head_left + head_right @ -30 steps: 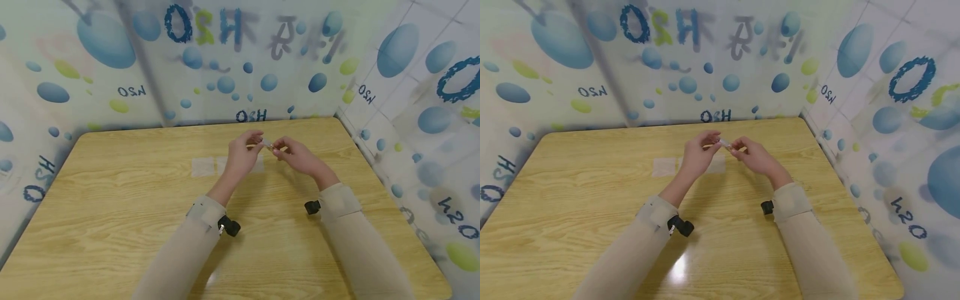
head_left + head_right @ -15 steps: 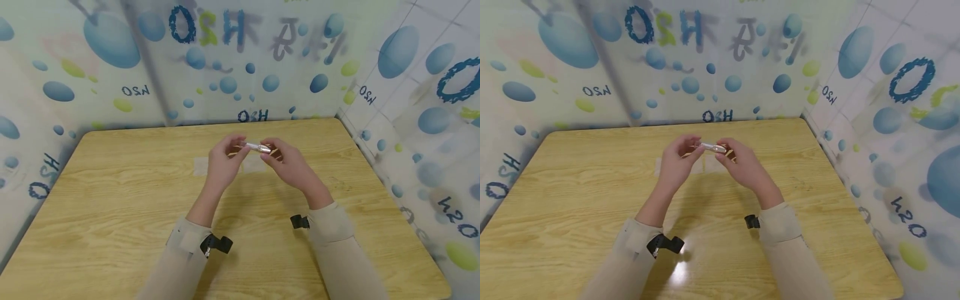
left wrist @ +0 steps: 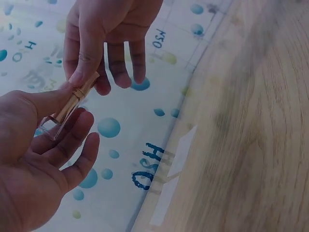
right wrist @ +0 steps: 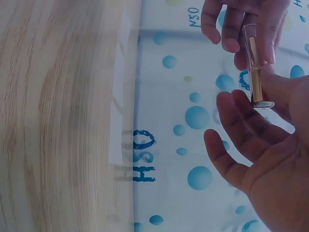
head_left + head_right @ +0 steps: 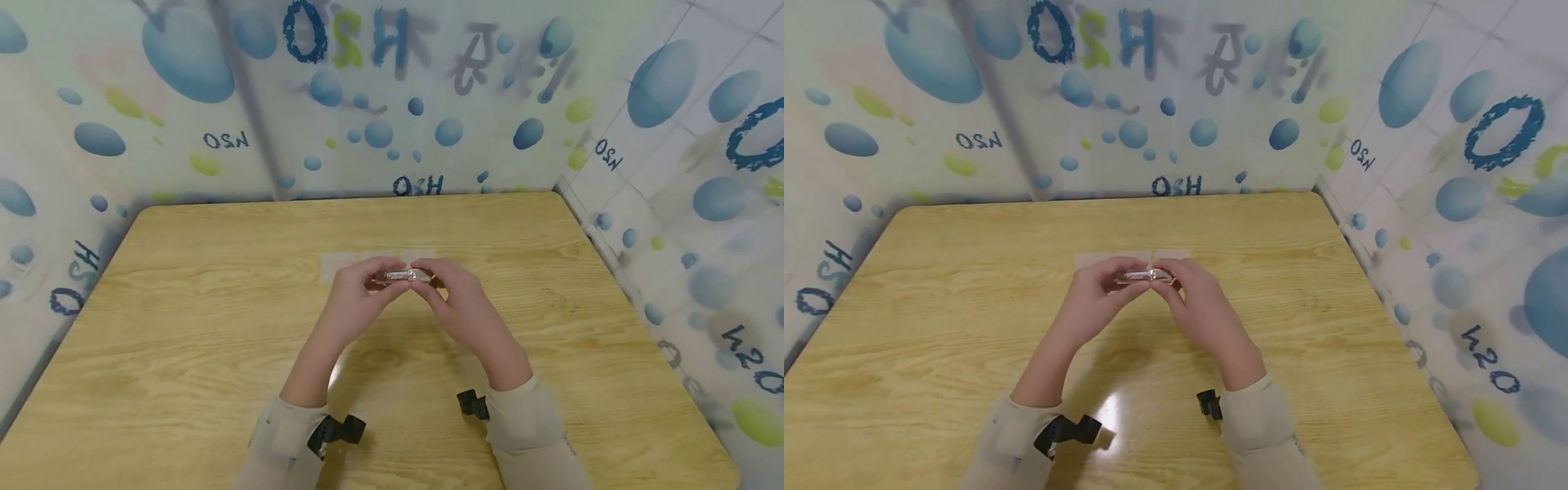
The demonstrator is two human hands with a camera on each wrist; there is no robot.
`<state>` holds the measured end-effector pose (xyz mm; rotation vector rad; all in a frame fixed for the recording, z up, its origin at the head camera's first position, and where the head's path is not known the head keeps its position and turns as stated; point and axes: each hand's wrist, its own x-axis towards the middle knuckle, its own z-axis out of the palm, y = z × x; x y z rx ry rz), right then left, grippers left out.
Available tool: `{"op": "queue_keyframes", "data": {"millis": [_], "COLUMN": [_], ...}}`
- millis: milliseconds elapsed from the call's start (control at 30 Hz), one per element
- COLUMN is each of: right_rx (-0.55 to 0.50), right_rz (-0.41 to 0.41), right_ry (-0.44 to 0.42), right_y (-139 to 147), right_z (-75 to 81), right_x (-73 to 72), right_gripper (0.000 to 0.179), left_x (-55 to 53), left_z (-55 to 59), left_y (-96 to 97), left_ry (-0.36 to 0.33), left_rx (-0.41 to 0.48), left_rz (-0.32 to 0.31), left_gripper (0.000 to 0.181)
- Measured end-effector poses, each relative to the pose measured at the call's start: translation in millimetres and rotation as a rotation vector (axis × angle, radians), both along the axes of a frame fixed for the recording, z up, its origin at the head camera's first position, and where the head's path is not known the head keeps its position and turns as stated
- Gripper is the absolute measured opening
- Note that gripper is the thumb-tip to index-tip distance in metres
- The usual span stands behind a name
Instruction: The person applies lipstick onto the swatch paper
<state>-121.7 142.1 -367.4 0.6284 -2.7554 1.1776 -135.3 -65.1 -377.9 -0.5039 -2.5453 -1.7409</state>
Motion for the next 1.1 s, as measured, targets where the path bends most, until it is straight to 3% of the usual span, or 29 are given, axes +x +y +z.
{"op": "queue_keyframes", "data": {"millis": [100, 433, 600, 767, 1100], "right_rx": [-0.008, 0.007, 0.012, 0.014, -0.002], "right_rz": [0.009, 0.048, 0.015, -0.050, -0.054], "right_ry": [0.019, 0.067, 0.047, 0.012, 0.011], "right_y": [-3, -7, -5, 1, 2], "right_z": [2.2, -6.1, -6.4, -3.8, -3.6], "right_x": [4.0, 6.8, 9.9, 10.9, 7.8], "right_gripper": [0.032, 0.028, 0.030, 0.031, 0.032], "left_x": [3.9, 10.4, 11.3, 12.6, 12.4], "left_z": [0.3, -6.1, -7.3, -5.5, -0.7], "left_y": [-4.2, -16.0, -18.4, -27.8, -38.4], "left_ry": [0.001, -0.084, -0.075, -0.072, -0.089], "left_rx": [-0.009, -0.006, -0.006, -0.001, 0.007], "left_rz": [-0.004, 0.024, 0.026, 0.081, 0.125], "left_gripper": [0.028, 0.027, 0.026, 0.027, 0.025]}}
